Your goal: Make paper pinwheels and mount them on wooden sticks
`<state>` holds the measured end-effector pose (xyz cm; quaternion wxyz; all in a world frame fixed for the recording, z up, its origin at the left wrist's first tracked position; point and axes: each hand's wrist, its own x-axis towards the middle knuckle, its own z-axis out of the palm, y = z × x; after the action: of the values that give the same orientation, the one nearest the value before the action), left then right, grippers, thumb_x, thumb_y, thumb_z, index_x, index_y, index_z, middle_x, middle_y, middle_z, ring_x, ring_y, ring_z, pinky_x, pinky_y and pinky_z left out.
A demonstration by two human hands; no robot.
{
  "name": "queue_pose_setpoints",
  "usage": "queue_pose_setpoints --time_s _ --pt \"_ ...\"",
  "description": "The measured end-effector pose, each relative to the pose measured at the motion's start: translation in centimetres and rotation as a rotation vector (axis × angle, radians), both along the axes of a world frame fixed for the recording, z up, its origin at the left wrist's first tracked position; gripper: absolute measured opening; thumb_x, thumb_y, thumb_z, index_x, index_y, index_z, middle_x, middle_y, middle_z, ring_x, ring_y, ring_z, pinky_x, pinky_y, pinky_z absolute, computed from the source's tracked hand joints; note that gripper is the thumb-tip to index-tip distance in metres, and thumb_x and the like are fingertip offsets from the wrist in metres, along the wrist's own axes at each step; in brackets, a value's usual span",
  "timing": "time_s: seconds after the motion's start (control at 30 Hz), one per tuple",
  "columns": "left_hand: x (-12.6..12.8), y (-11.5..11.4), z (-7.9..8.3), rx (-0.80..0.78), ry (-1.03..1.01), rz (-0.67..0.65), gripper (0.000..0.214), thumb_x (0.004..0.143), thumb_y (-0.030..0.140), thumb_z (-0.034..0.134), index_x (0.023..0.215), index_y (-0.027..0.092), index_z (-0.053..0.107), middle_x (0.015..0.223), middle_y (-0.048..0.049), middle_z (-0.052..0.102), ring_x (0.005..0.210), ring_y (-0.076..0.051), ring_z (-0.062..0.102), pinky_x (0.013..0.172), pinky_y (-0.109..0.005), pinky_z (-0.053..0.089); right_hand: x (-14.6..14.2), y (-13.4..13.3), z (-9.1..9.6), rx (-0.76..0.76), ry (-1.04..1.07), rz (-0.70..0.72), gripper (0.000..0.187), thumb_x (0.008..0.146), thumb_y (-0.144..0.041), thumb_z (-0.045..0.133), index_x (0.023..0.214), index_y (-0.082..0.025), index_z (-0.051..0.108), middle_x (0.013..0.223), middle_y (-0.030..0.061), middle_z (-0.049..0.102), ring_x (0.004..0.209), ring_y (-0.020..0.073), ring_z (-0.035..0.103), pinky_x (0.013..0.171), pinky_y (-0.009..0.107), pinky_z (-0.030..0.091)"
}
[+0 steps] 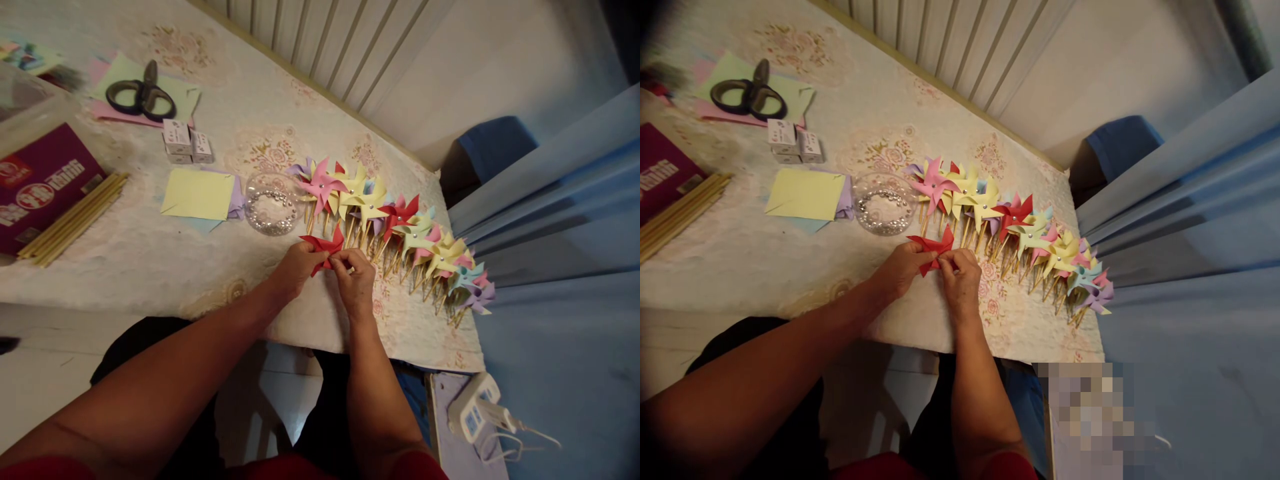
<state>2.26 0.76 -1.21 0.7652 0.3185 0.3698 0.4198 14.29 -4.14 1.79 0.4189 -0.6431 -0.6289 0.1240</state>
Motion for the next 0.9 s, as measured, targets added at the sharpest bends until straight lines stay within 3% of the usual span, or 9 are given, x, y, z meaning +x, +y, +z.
queue_pose_setpoints --time_s 0.37,0.57,0.9 --pt "0.1 -0.3 0.2 0.200 0.183 0.015 0.014 0.073 0.022 0.066 0.081 0.014 0.073 0.078 -0.0029 0.071 0.074 -0.015 0.061 0.073 -0.028 0.045 0.2 0.2 0.1 -0.085 0.174 -0.046 0.013 0.078 -0.028 0.062 0.068 -0.021 0.064 0.068 -0.0025 0.059 0.065 0.0141 0.051 0.067 0.028 0.043" --pt "0.2 -0.2 -0.5 0.285 0.287 0.022 0.015 0.075 0.026 0.066 0.080 0.014 0.073 0.076 -0.0032 0.070 0.075 -0.017 0.061 0.074 -0.029 0.046 0.3 0.2 0.1 -0.147 0.251 -0.078 0.013 0.074 -0.032 0.061 0.068 -0.021 0.064 0.067 -0.0028 0.058 0.064 0.0138 0.051 0.065 0.027 0.042" --pt "-0.1 -0.3 0.4 0.352 0.453 0.030 0.011 0.078 0.023 0.062 0.074 0.015 0.067 0.068 -0.0005 0.062 0.068 -0.015 0.054 0.070 -0.029 0.042 0.1 0.2 -0.2 -0.144 0.279 -0.093 0.015 0.074 -0.033 0.061 0.066 -0.021 0.063 0.066 -0.0028 0.058 0.065 0.0143 0.052 0.067 0.028 0.043"
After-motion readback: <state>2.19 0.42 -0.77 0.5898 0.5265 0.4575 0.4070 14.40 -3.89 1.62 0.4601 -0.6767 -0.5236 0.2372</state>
